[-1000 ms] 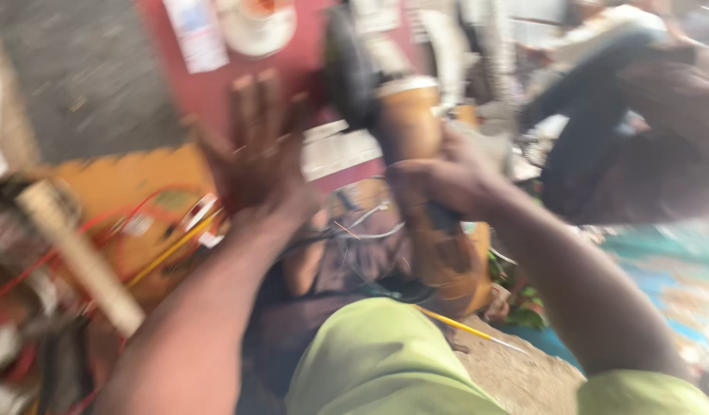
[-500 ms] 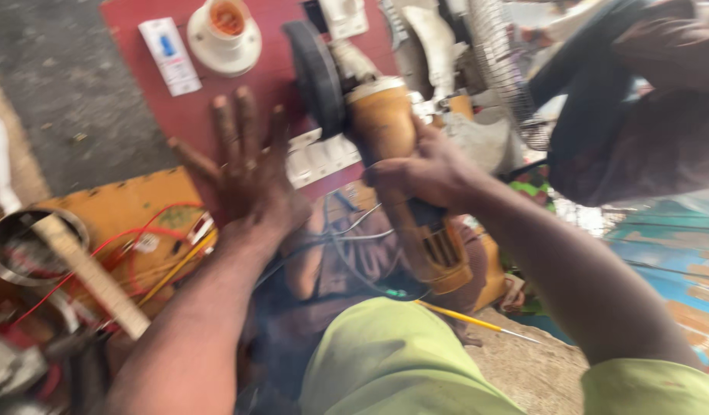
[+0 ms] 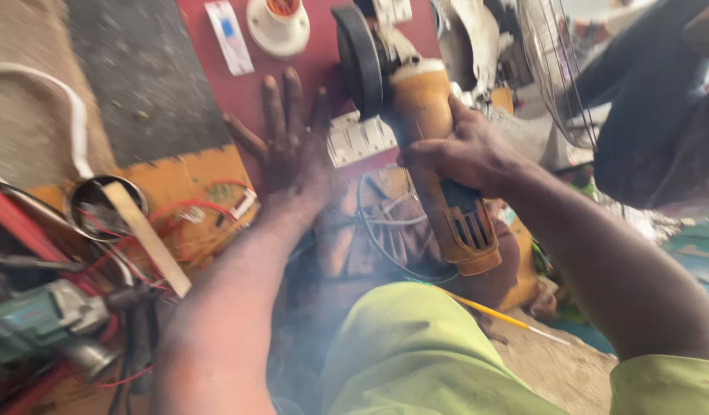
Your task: The person sits on the floor holding a red board fitted with white electrical switch panels and socket plates, steadies the board with one hand, and holds an angle grinder against the board edge with the other hand, repositioning the grinder along the board while working on it.
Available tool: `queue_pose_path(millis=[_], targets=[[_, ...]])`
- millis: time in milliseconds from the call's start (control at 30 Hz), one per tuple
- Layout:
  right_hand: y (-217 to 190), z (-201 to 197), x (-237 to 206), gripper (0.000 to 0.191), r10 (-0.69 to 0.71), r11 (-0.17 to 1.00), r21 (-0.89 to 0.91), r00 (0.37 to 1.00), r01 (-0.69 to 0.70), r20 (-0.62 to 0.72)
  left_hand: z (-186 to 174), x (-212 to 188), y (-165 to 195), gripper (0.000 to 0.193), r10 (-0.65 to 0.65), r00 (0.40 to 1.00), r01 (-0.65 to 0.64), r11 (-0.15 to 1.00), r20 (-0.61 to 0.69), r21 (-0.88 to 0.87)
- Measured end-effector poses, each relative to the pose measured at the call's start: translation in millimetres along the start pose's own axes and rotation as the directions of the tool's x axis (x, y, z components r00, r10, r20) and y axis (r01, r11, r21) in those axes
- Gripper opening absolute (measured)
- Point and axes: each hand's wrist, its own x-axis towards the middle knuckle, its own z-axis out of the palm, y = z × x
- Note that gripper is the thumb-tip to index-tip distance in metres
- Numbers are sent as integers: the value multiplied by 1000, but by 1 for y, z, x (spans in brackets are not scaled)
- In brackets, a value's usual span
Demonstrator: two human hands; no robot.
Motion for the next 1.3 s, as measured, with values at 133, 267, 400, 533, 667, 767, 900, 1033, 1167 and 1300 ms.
queue_pose_path(millis=[133, 267, 400, 533, 667, 767, 900, 1033, 1167, 1300], targets=[[-2, -7, -4, 76, -75, 994, 81, 997, 77, -27, -15, -3, 11, 114, -70, 993, 64, 996, 97, 67], [7, -23, -16, 78, -8, 993, 120, 998, 15, -60, -23, -6, 16, 117, -83, 992, 70, 988, 97, 138], [19, -40, -23, 77, 3, 982, 188, 997, 11, -76, -25, -4, 21, 126, -122, 975, 86, 978, 185, 190], [24, -46, -20, 76, 5, 972, 236, 997, 12, -73, -26, -1, 26, 131, -153, 967, 116, 976, 205, 182], [26, -46, -15, 75, 23, 974, 227, 999, -13, -43, -24, 2, 25, 131, -162, 962, 127, 978, 219, 163], [25, -43, -12, 75, 37, 977, 211, 999, -28, -36, -17, 6, 22, 134, -177, 952, 131, 973, 251, 189], [22, -40, -11, 75, 88, 977, 198, 995, -78, -43, -8, 9, 17, 132, -156, 960, 109, 973, 233, 203], [19, -39, -10, 73, 77, 987, 145, 995, -68, -61, -3, 11, 14, 129, -172, 952, 120, 970, 251, 211], [20, -36, -8, 75, 77, 982, 175, 996, -67, -52, 1, 11, 11, 123, -153, 960, 104, 972, 233, 212], [24, -35, -6, 75, 73, 986, 156, 996, -64, -53, 5, 9, 8, 117, -121, 976, 81, 974, 181, 213]])
